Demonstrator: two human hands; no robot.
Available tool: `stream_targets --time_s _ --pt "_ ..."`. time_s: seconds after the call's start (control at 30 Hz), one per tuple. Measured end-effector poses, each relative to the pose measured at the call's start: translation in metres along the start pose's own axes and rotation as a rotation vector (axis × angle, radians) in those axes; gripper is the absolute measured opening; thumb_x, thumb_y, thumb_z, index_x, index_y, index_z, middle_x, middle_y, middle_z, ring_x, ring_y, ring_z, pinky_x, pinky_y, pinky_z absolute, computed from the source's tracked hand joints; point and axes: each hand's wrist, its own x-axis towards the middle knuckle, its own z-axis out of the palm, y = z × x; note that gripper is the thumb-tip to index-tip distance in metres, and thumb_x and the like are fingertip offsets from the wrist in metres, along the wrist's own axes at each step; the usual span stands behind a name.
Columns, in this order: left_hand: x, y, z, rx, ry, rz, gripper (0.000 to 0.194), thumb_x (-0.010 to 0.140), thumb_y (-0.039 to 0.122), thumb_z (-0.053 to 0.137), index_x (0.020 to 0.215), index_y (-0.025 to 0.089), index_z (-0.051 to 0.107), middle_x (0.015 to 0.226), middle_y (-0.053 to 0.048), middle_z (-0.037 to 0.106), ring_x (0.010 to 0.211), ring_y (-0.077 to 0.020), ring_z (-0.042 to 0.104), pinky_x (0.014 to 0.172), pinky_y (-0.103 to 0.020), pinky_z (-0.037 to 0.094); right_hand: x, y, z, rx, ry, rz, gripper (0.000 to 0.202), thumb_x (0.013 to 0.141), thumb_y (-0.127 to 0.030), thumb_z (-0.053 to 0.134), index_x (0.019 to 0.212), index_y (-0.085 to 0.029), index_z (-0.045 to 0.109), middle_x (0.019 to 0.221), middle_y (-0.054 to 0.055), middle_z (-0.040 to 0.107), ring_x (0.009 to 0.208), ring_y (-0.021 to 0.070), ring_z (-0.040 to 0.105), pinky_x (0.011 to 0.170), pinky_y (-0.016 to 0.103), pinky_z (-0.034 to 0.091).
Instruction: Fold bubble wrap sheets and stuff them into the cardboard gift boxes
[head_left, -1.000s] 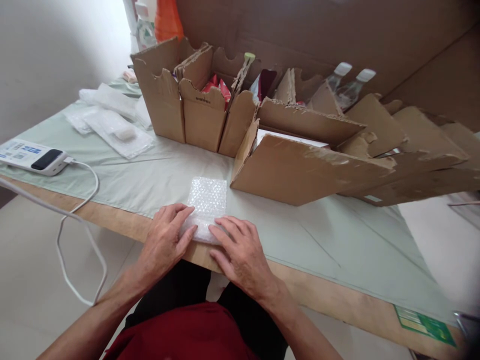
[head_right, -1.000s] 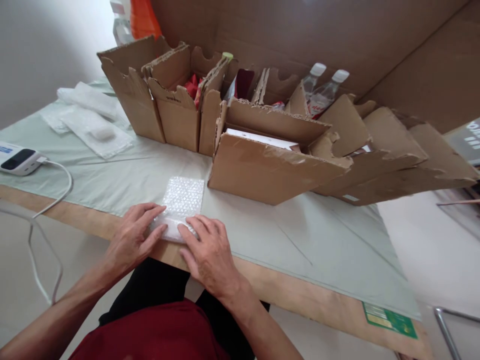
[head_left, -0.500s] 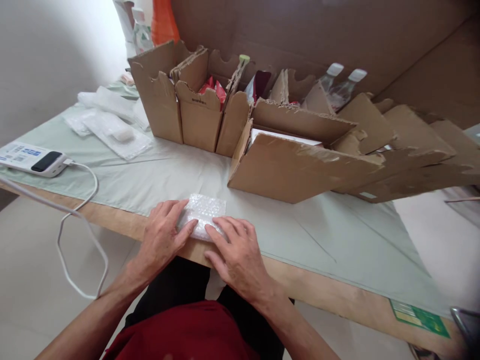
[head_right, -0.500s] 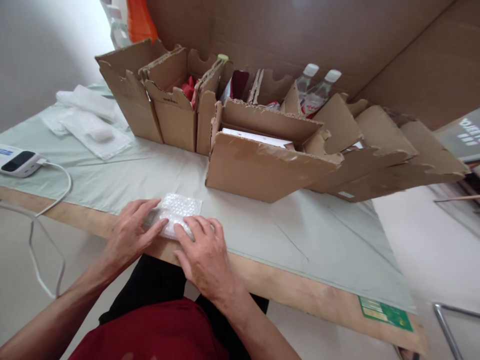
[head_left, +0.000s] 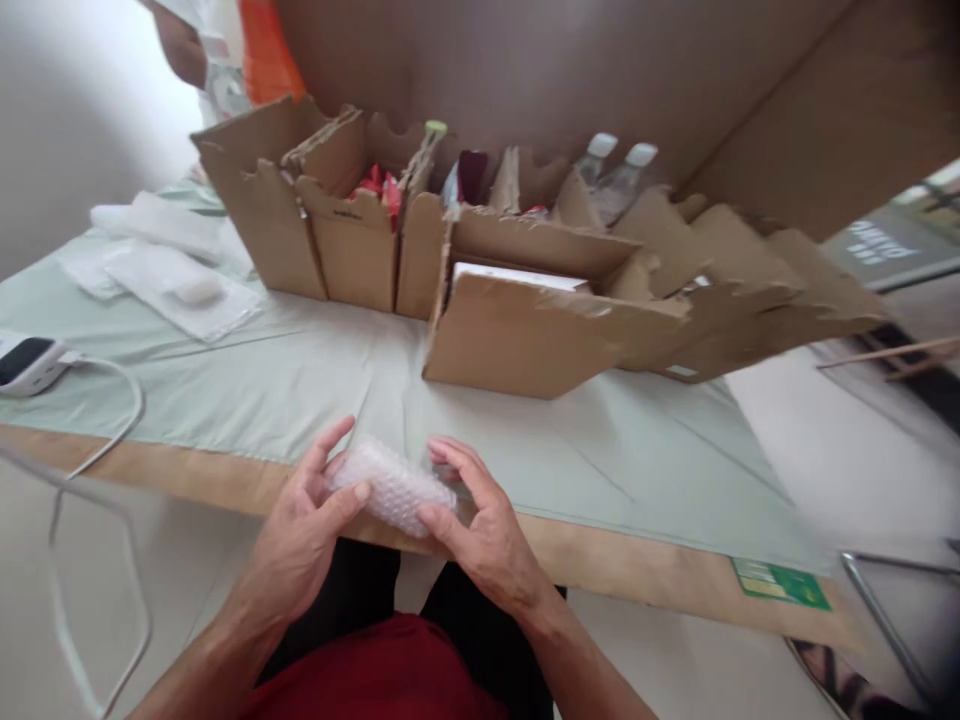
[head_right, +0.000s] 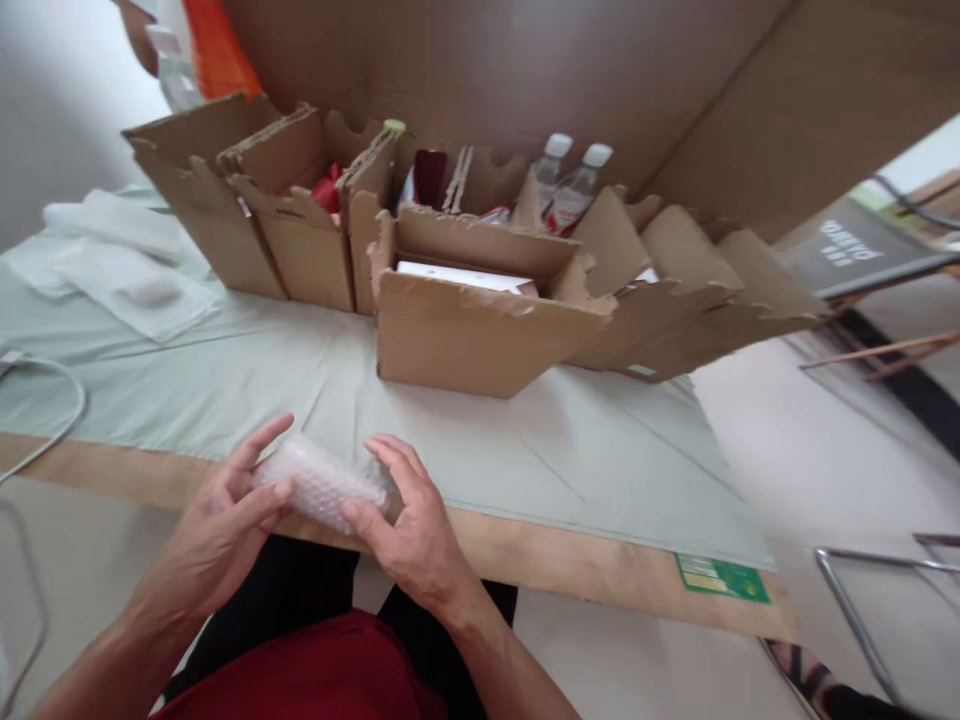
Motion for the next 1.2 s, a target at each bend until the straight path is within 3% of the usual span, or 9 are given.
stream_targets --time_s 0.1,0.23,0.43,0.57,0.63,0.77,0.9,1.07,1.2 --pt "0.002 -0.007 0.013 0.013 -0.059 0.022 0.088 0.075 0.044 0.086 0.152 0.026 0.048 0.085 0.001 0.066 0.085 -0.0149 0.063 0.079 -0.023 0.050 -0.013 0.008 -0.017 0.326 -0.088 0.173 0.071 0.083 -0.050 0.078 0.145 -0.025 0.053 0.138 0.012 0.063 0.119 0.0256 0.064 0.099 0.039 0.051" --pt "0.011 -0.017 0.036 0.064 -0.155 0.028 0.085 0.079 0.048 0.083 0.153 0.029 0.046 0.094 -0.001 0.069 0.088 -0.0161 0.065 0.079 -0.024 0.051 -0.024 0.008 -0.039 0.413 -0.012 0.185 0.054 0.084 -0.053 0.078 0.128 -0.023 0.066 0.111 0.007 0.072 0.097 0.0196 0.068 0.085 0.030 0.053" --pt "0.027 -0.018 0.070 0.063 -0.252 0.297 0.068 0.088 0.048 0.073 0.149 0.028 0.050 0.127 -0.010 0.070 0.116 -0.0271 0.067 0.100 -0.039 0.054 -0.031 -0.037 -0.116 0.132 0.296 -0.013 0.034 0.093 -0.044 0.071 0.122 -0.027 0.072 0.106 0.004 0.077 0.092 0.0183 0.071 0.080 0.027 0.056" --pt "0.046 -0.040 0.070 0.269 -0.200 0.396 0.056 0.092 0.046 0.068 0.143 0.027 0.055 0.128 -0.011 0.070 0.119 -0.0277 0.067 0.105 -0.043 0.052 -0.010 -0.091 -0.183 -0.333 0.601 -0.244 0.031 0.093 -0.042 0.070 0.122 -0.032 0.072 0.105 0.000 0.077 0.088 0.0173 0.071 0.077 0.027 0.056" --pt "0.057 -0.058 0.064 0.385 -0.194 0.409 0.048 0.093 0.047 0.066 0.135 0.025 0.062 0.126 -0.011 0.072 0.116 -0.0274 0.069 0.102 -0.043 0.055 0.014 -0.114 -0.207 -0.656 0.660 -0.249 0.030 0.091 -0.041 0.069 0.119 -0.030 0.073 0.103 0.001 0.077 0.082 0.0186 0.069 0.072 0.029 0.054" --pt "0.070 -0.081 0.054 0.572 -0.206 0.531 0.032 0.095 0.044 0.060 0.118 0.026 0.072 0.120 -0.010 0.074 0.113 -0.0271 0.072 0.095 -0.041 0.061 0.072 -0.141 -0.222 -1.233 0.507 0.029 0.029 0.090 -0.033 0.060 0.113 -0.023 0.075 0.085 0.006 0.075 0.073 0.0239 0.066 0.064 0.033 0.045" --pt "0.070 -0.078 0.054 0.686 -0.257 0.764 0.026 0.094 0.031 0.059 0.115 0.028 0.074 0.116 -0.009 0.077 0.109 -0.0250 0.075 0.089 -0.036 0.064 0.118 -0.158 -0.214 -1.641 0.247 0.310 0.021 0.087 -0.026 0.057 0.093 -0.017 0.076 0.082 0.013 0.074 0.078 0.0278 0.069 0.061 0.033 0.040" --pt "0.073 -0.077 0.052 0.736 -0.325 0.883 0.030 0.093 0.023 0.060 0.121 0.029 0.071 0.119 -0.009 0.076 0.110 -0.0236 0.075 0.091 -0.034 0.064 0.155 -0.160 -0.209 -1.588 -0.049 0.378 0.017 0.083 -0.020 0.059 0.086 -0.019 0.075 0.085 0.011 0.076 0.076 0.0240 0.068 0.058 0.031 0.038" --pt "0.073 -0.080 0.051 0.740 -0.330 0.880 0.031 0.094 0.023 0.060 0.122 0.029 0.070 0.122 -0.010 0.075 0.112 -0.0235 0.075 0.093 -0.034 0.064 0.165 -0.146 -0.211 -1.550 -0.066 0.322 0.024 0.083 -0.022 0.062 0.103 -0.020 0.075 0.104 0.010 0.078 0.091 0.0258 0.069 0.064 0.030 0.040"
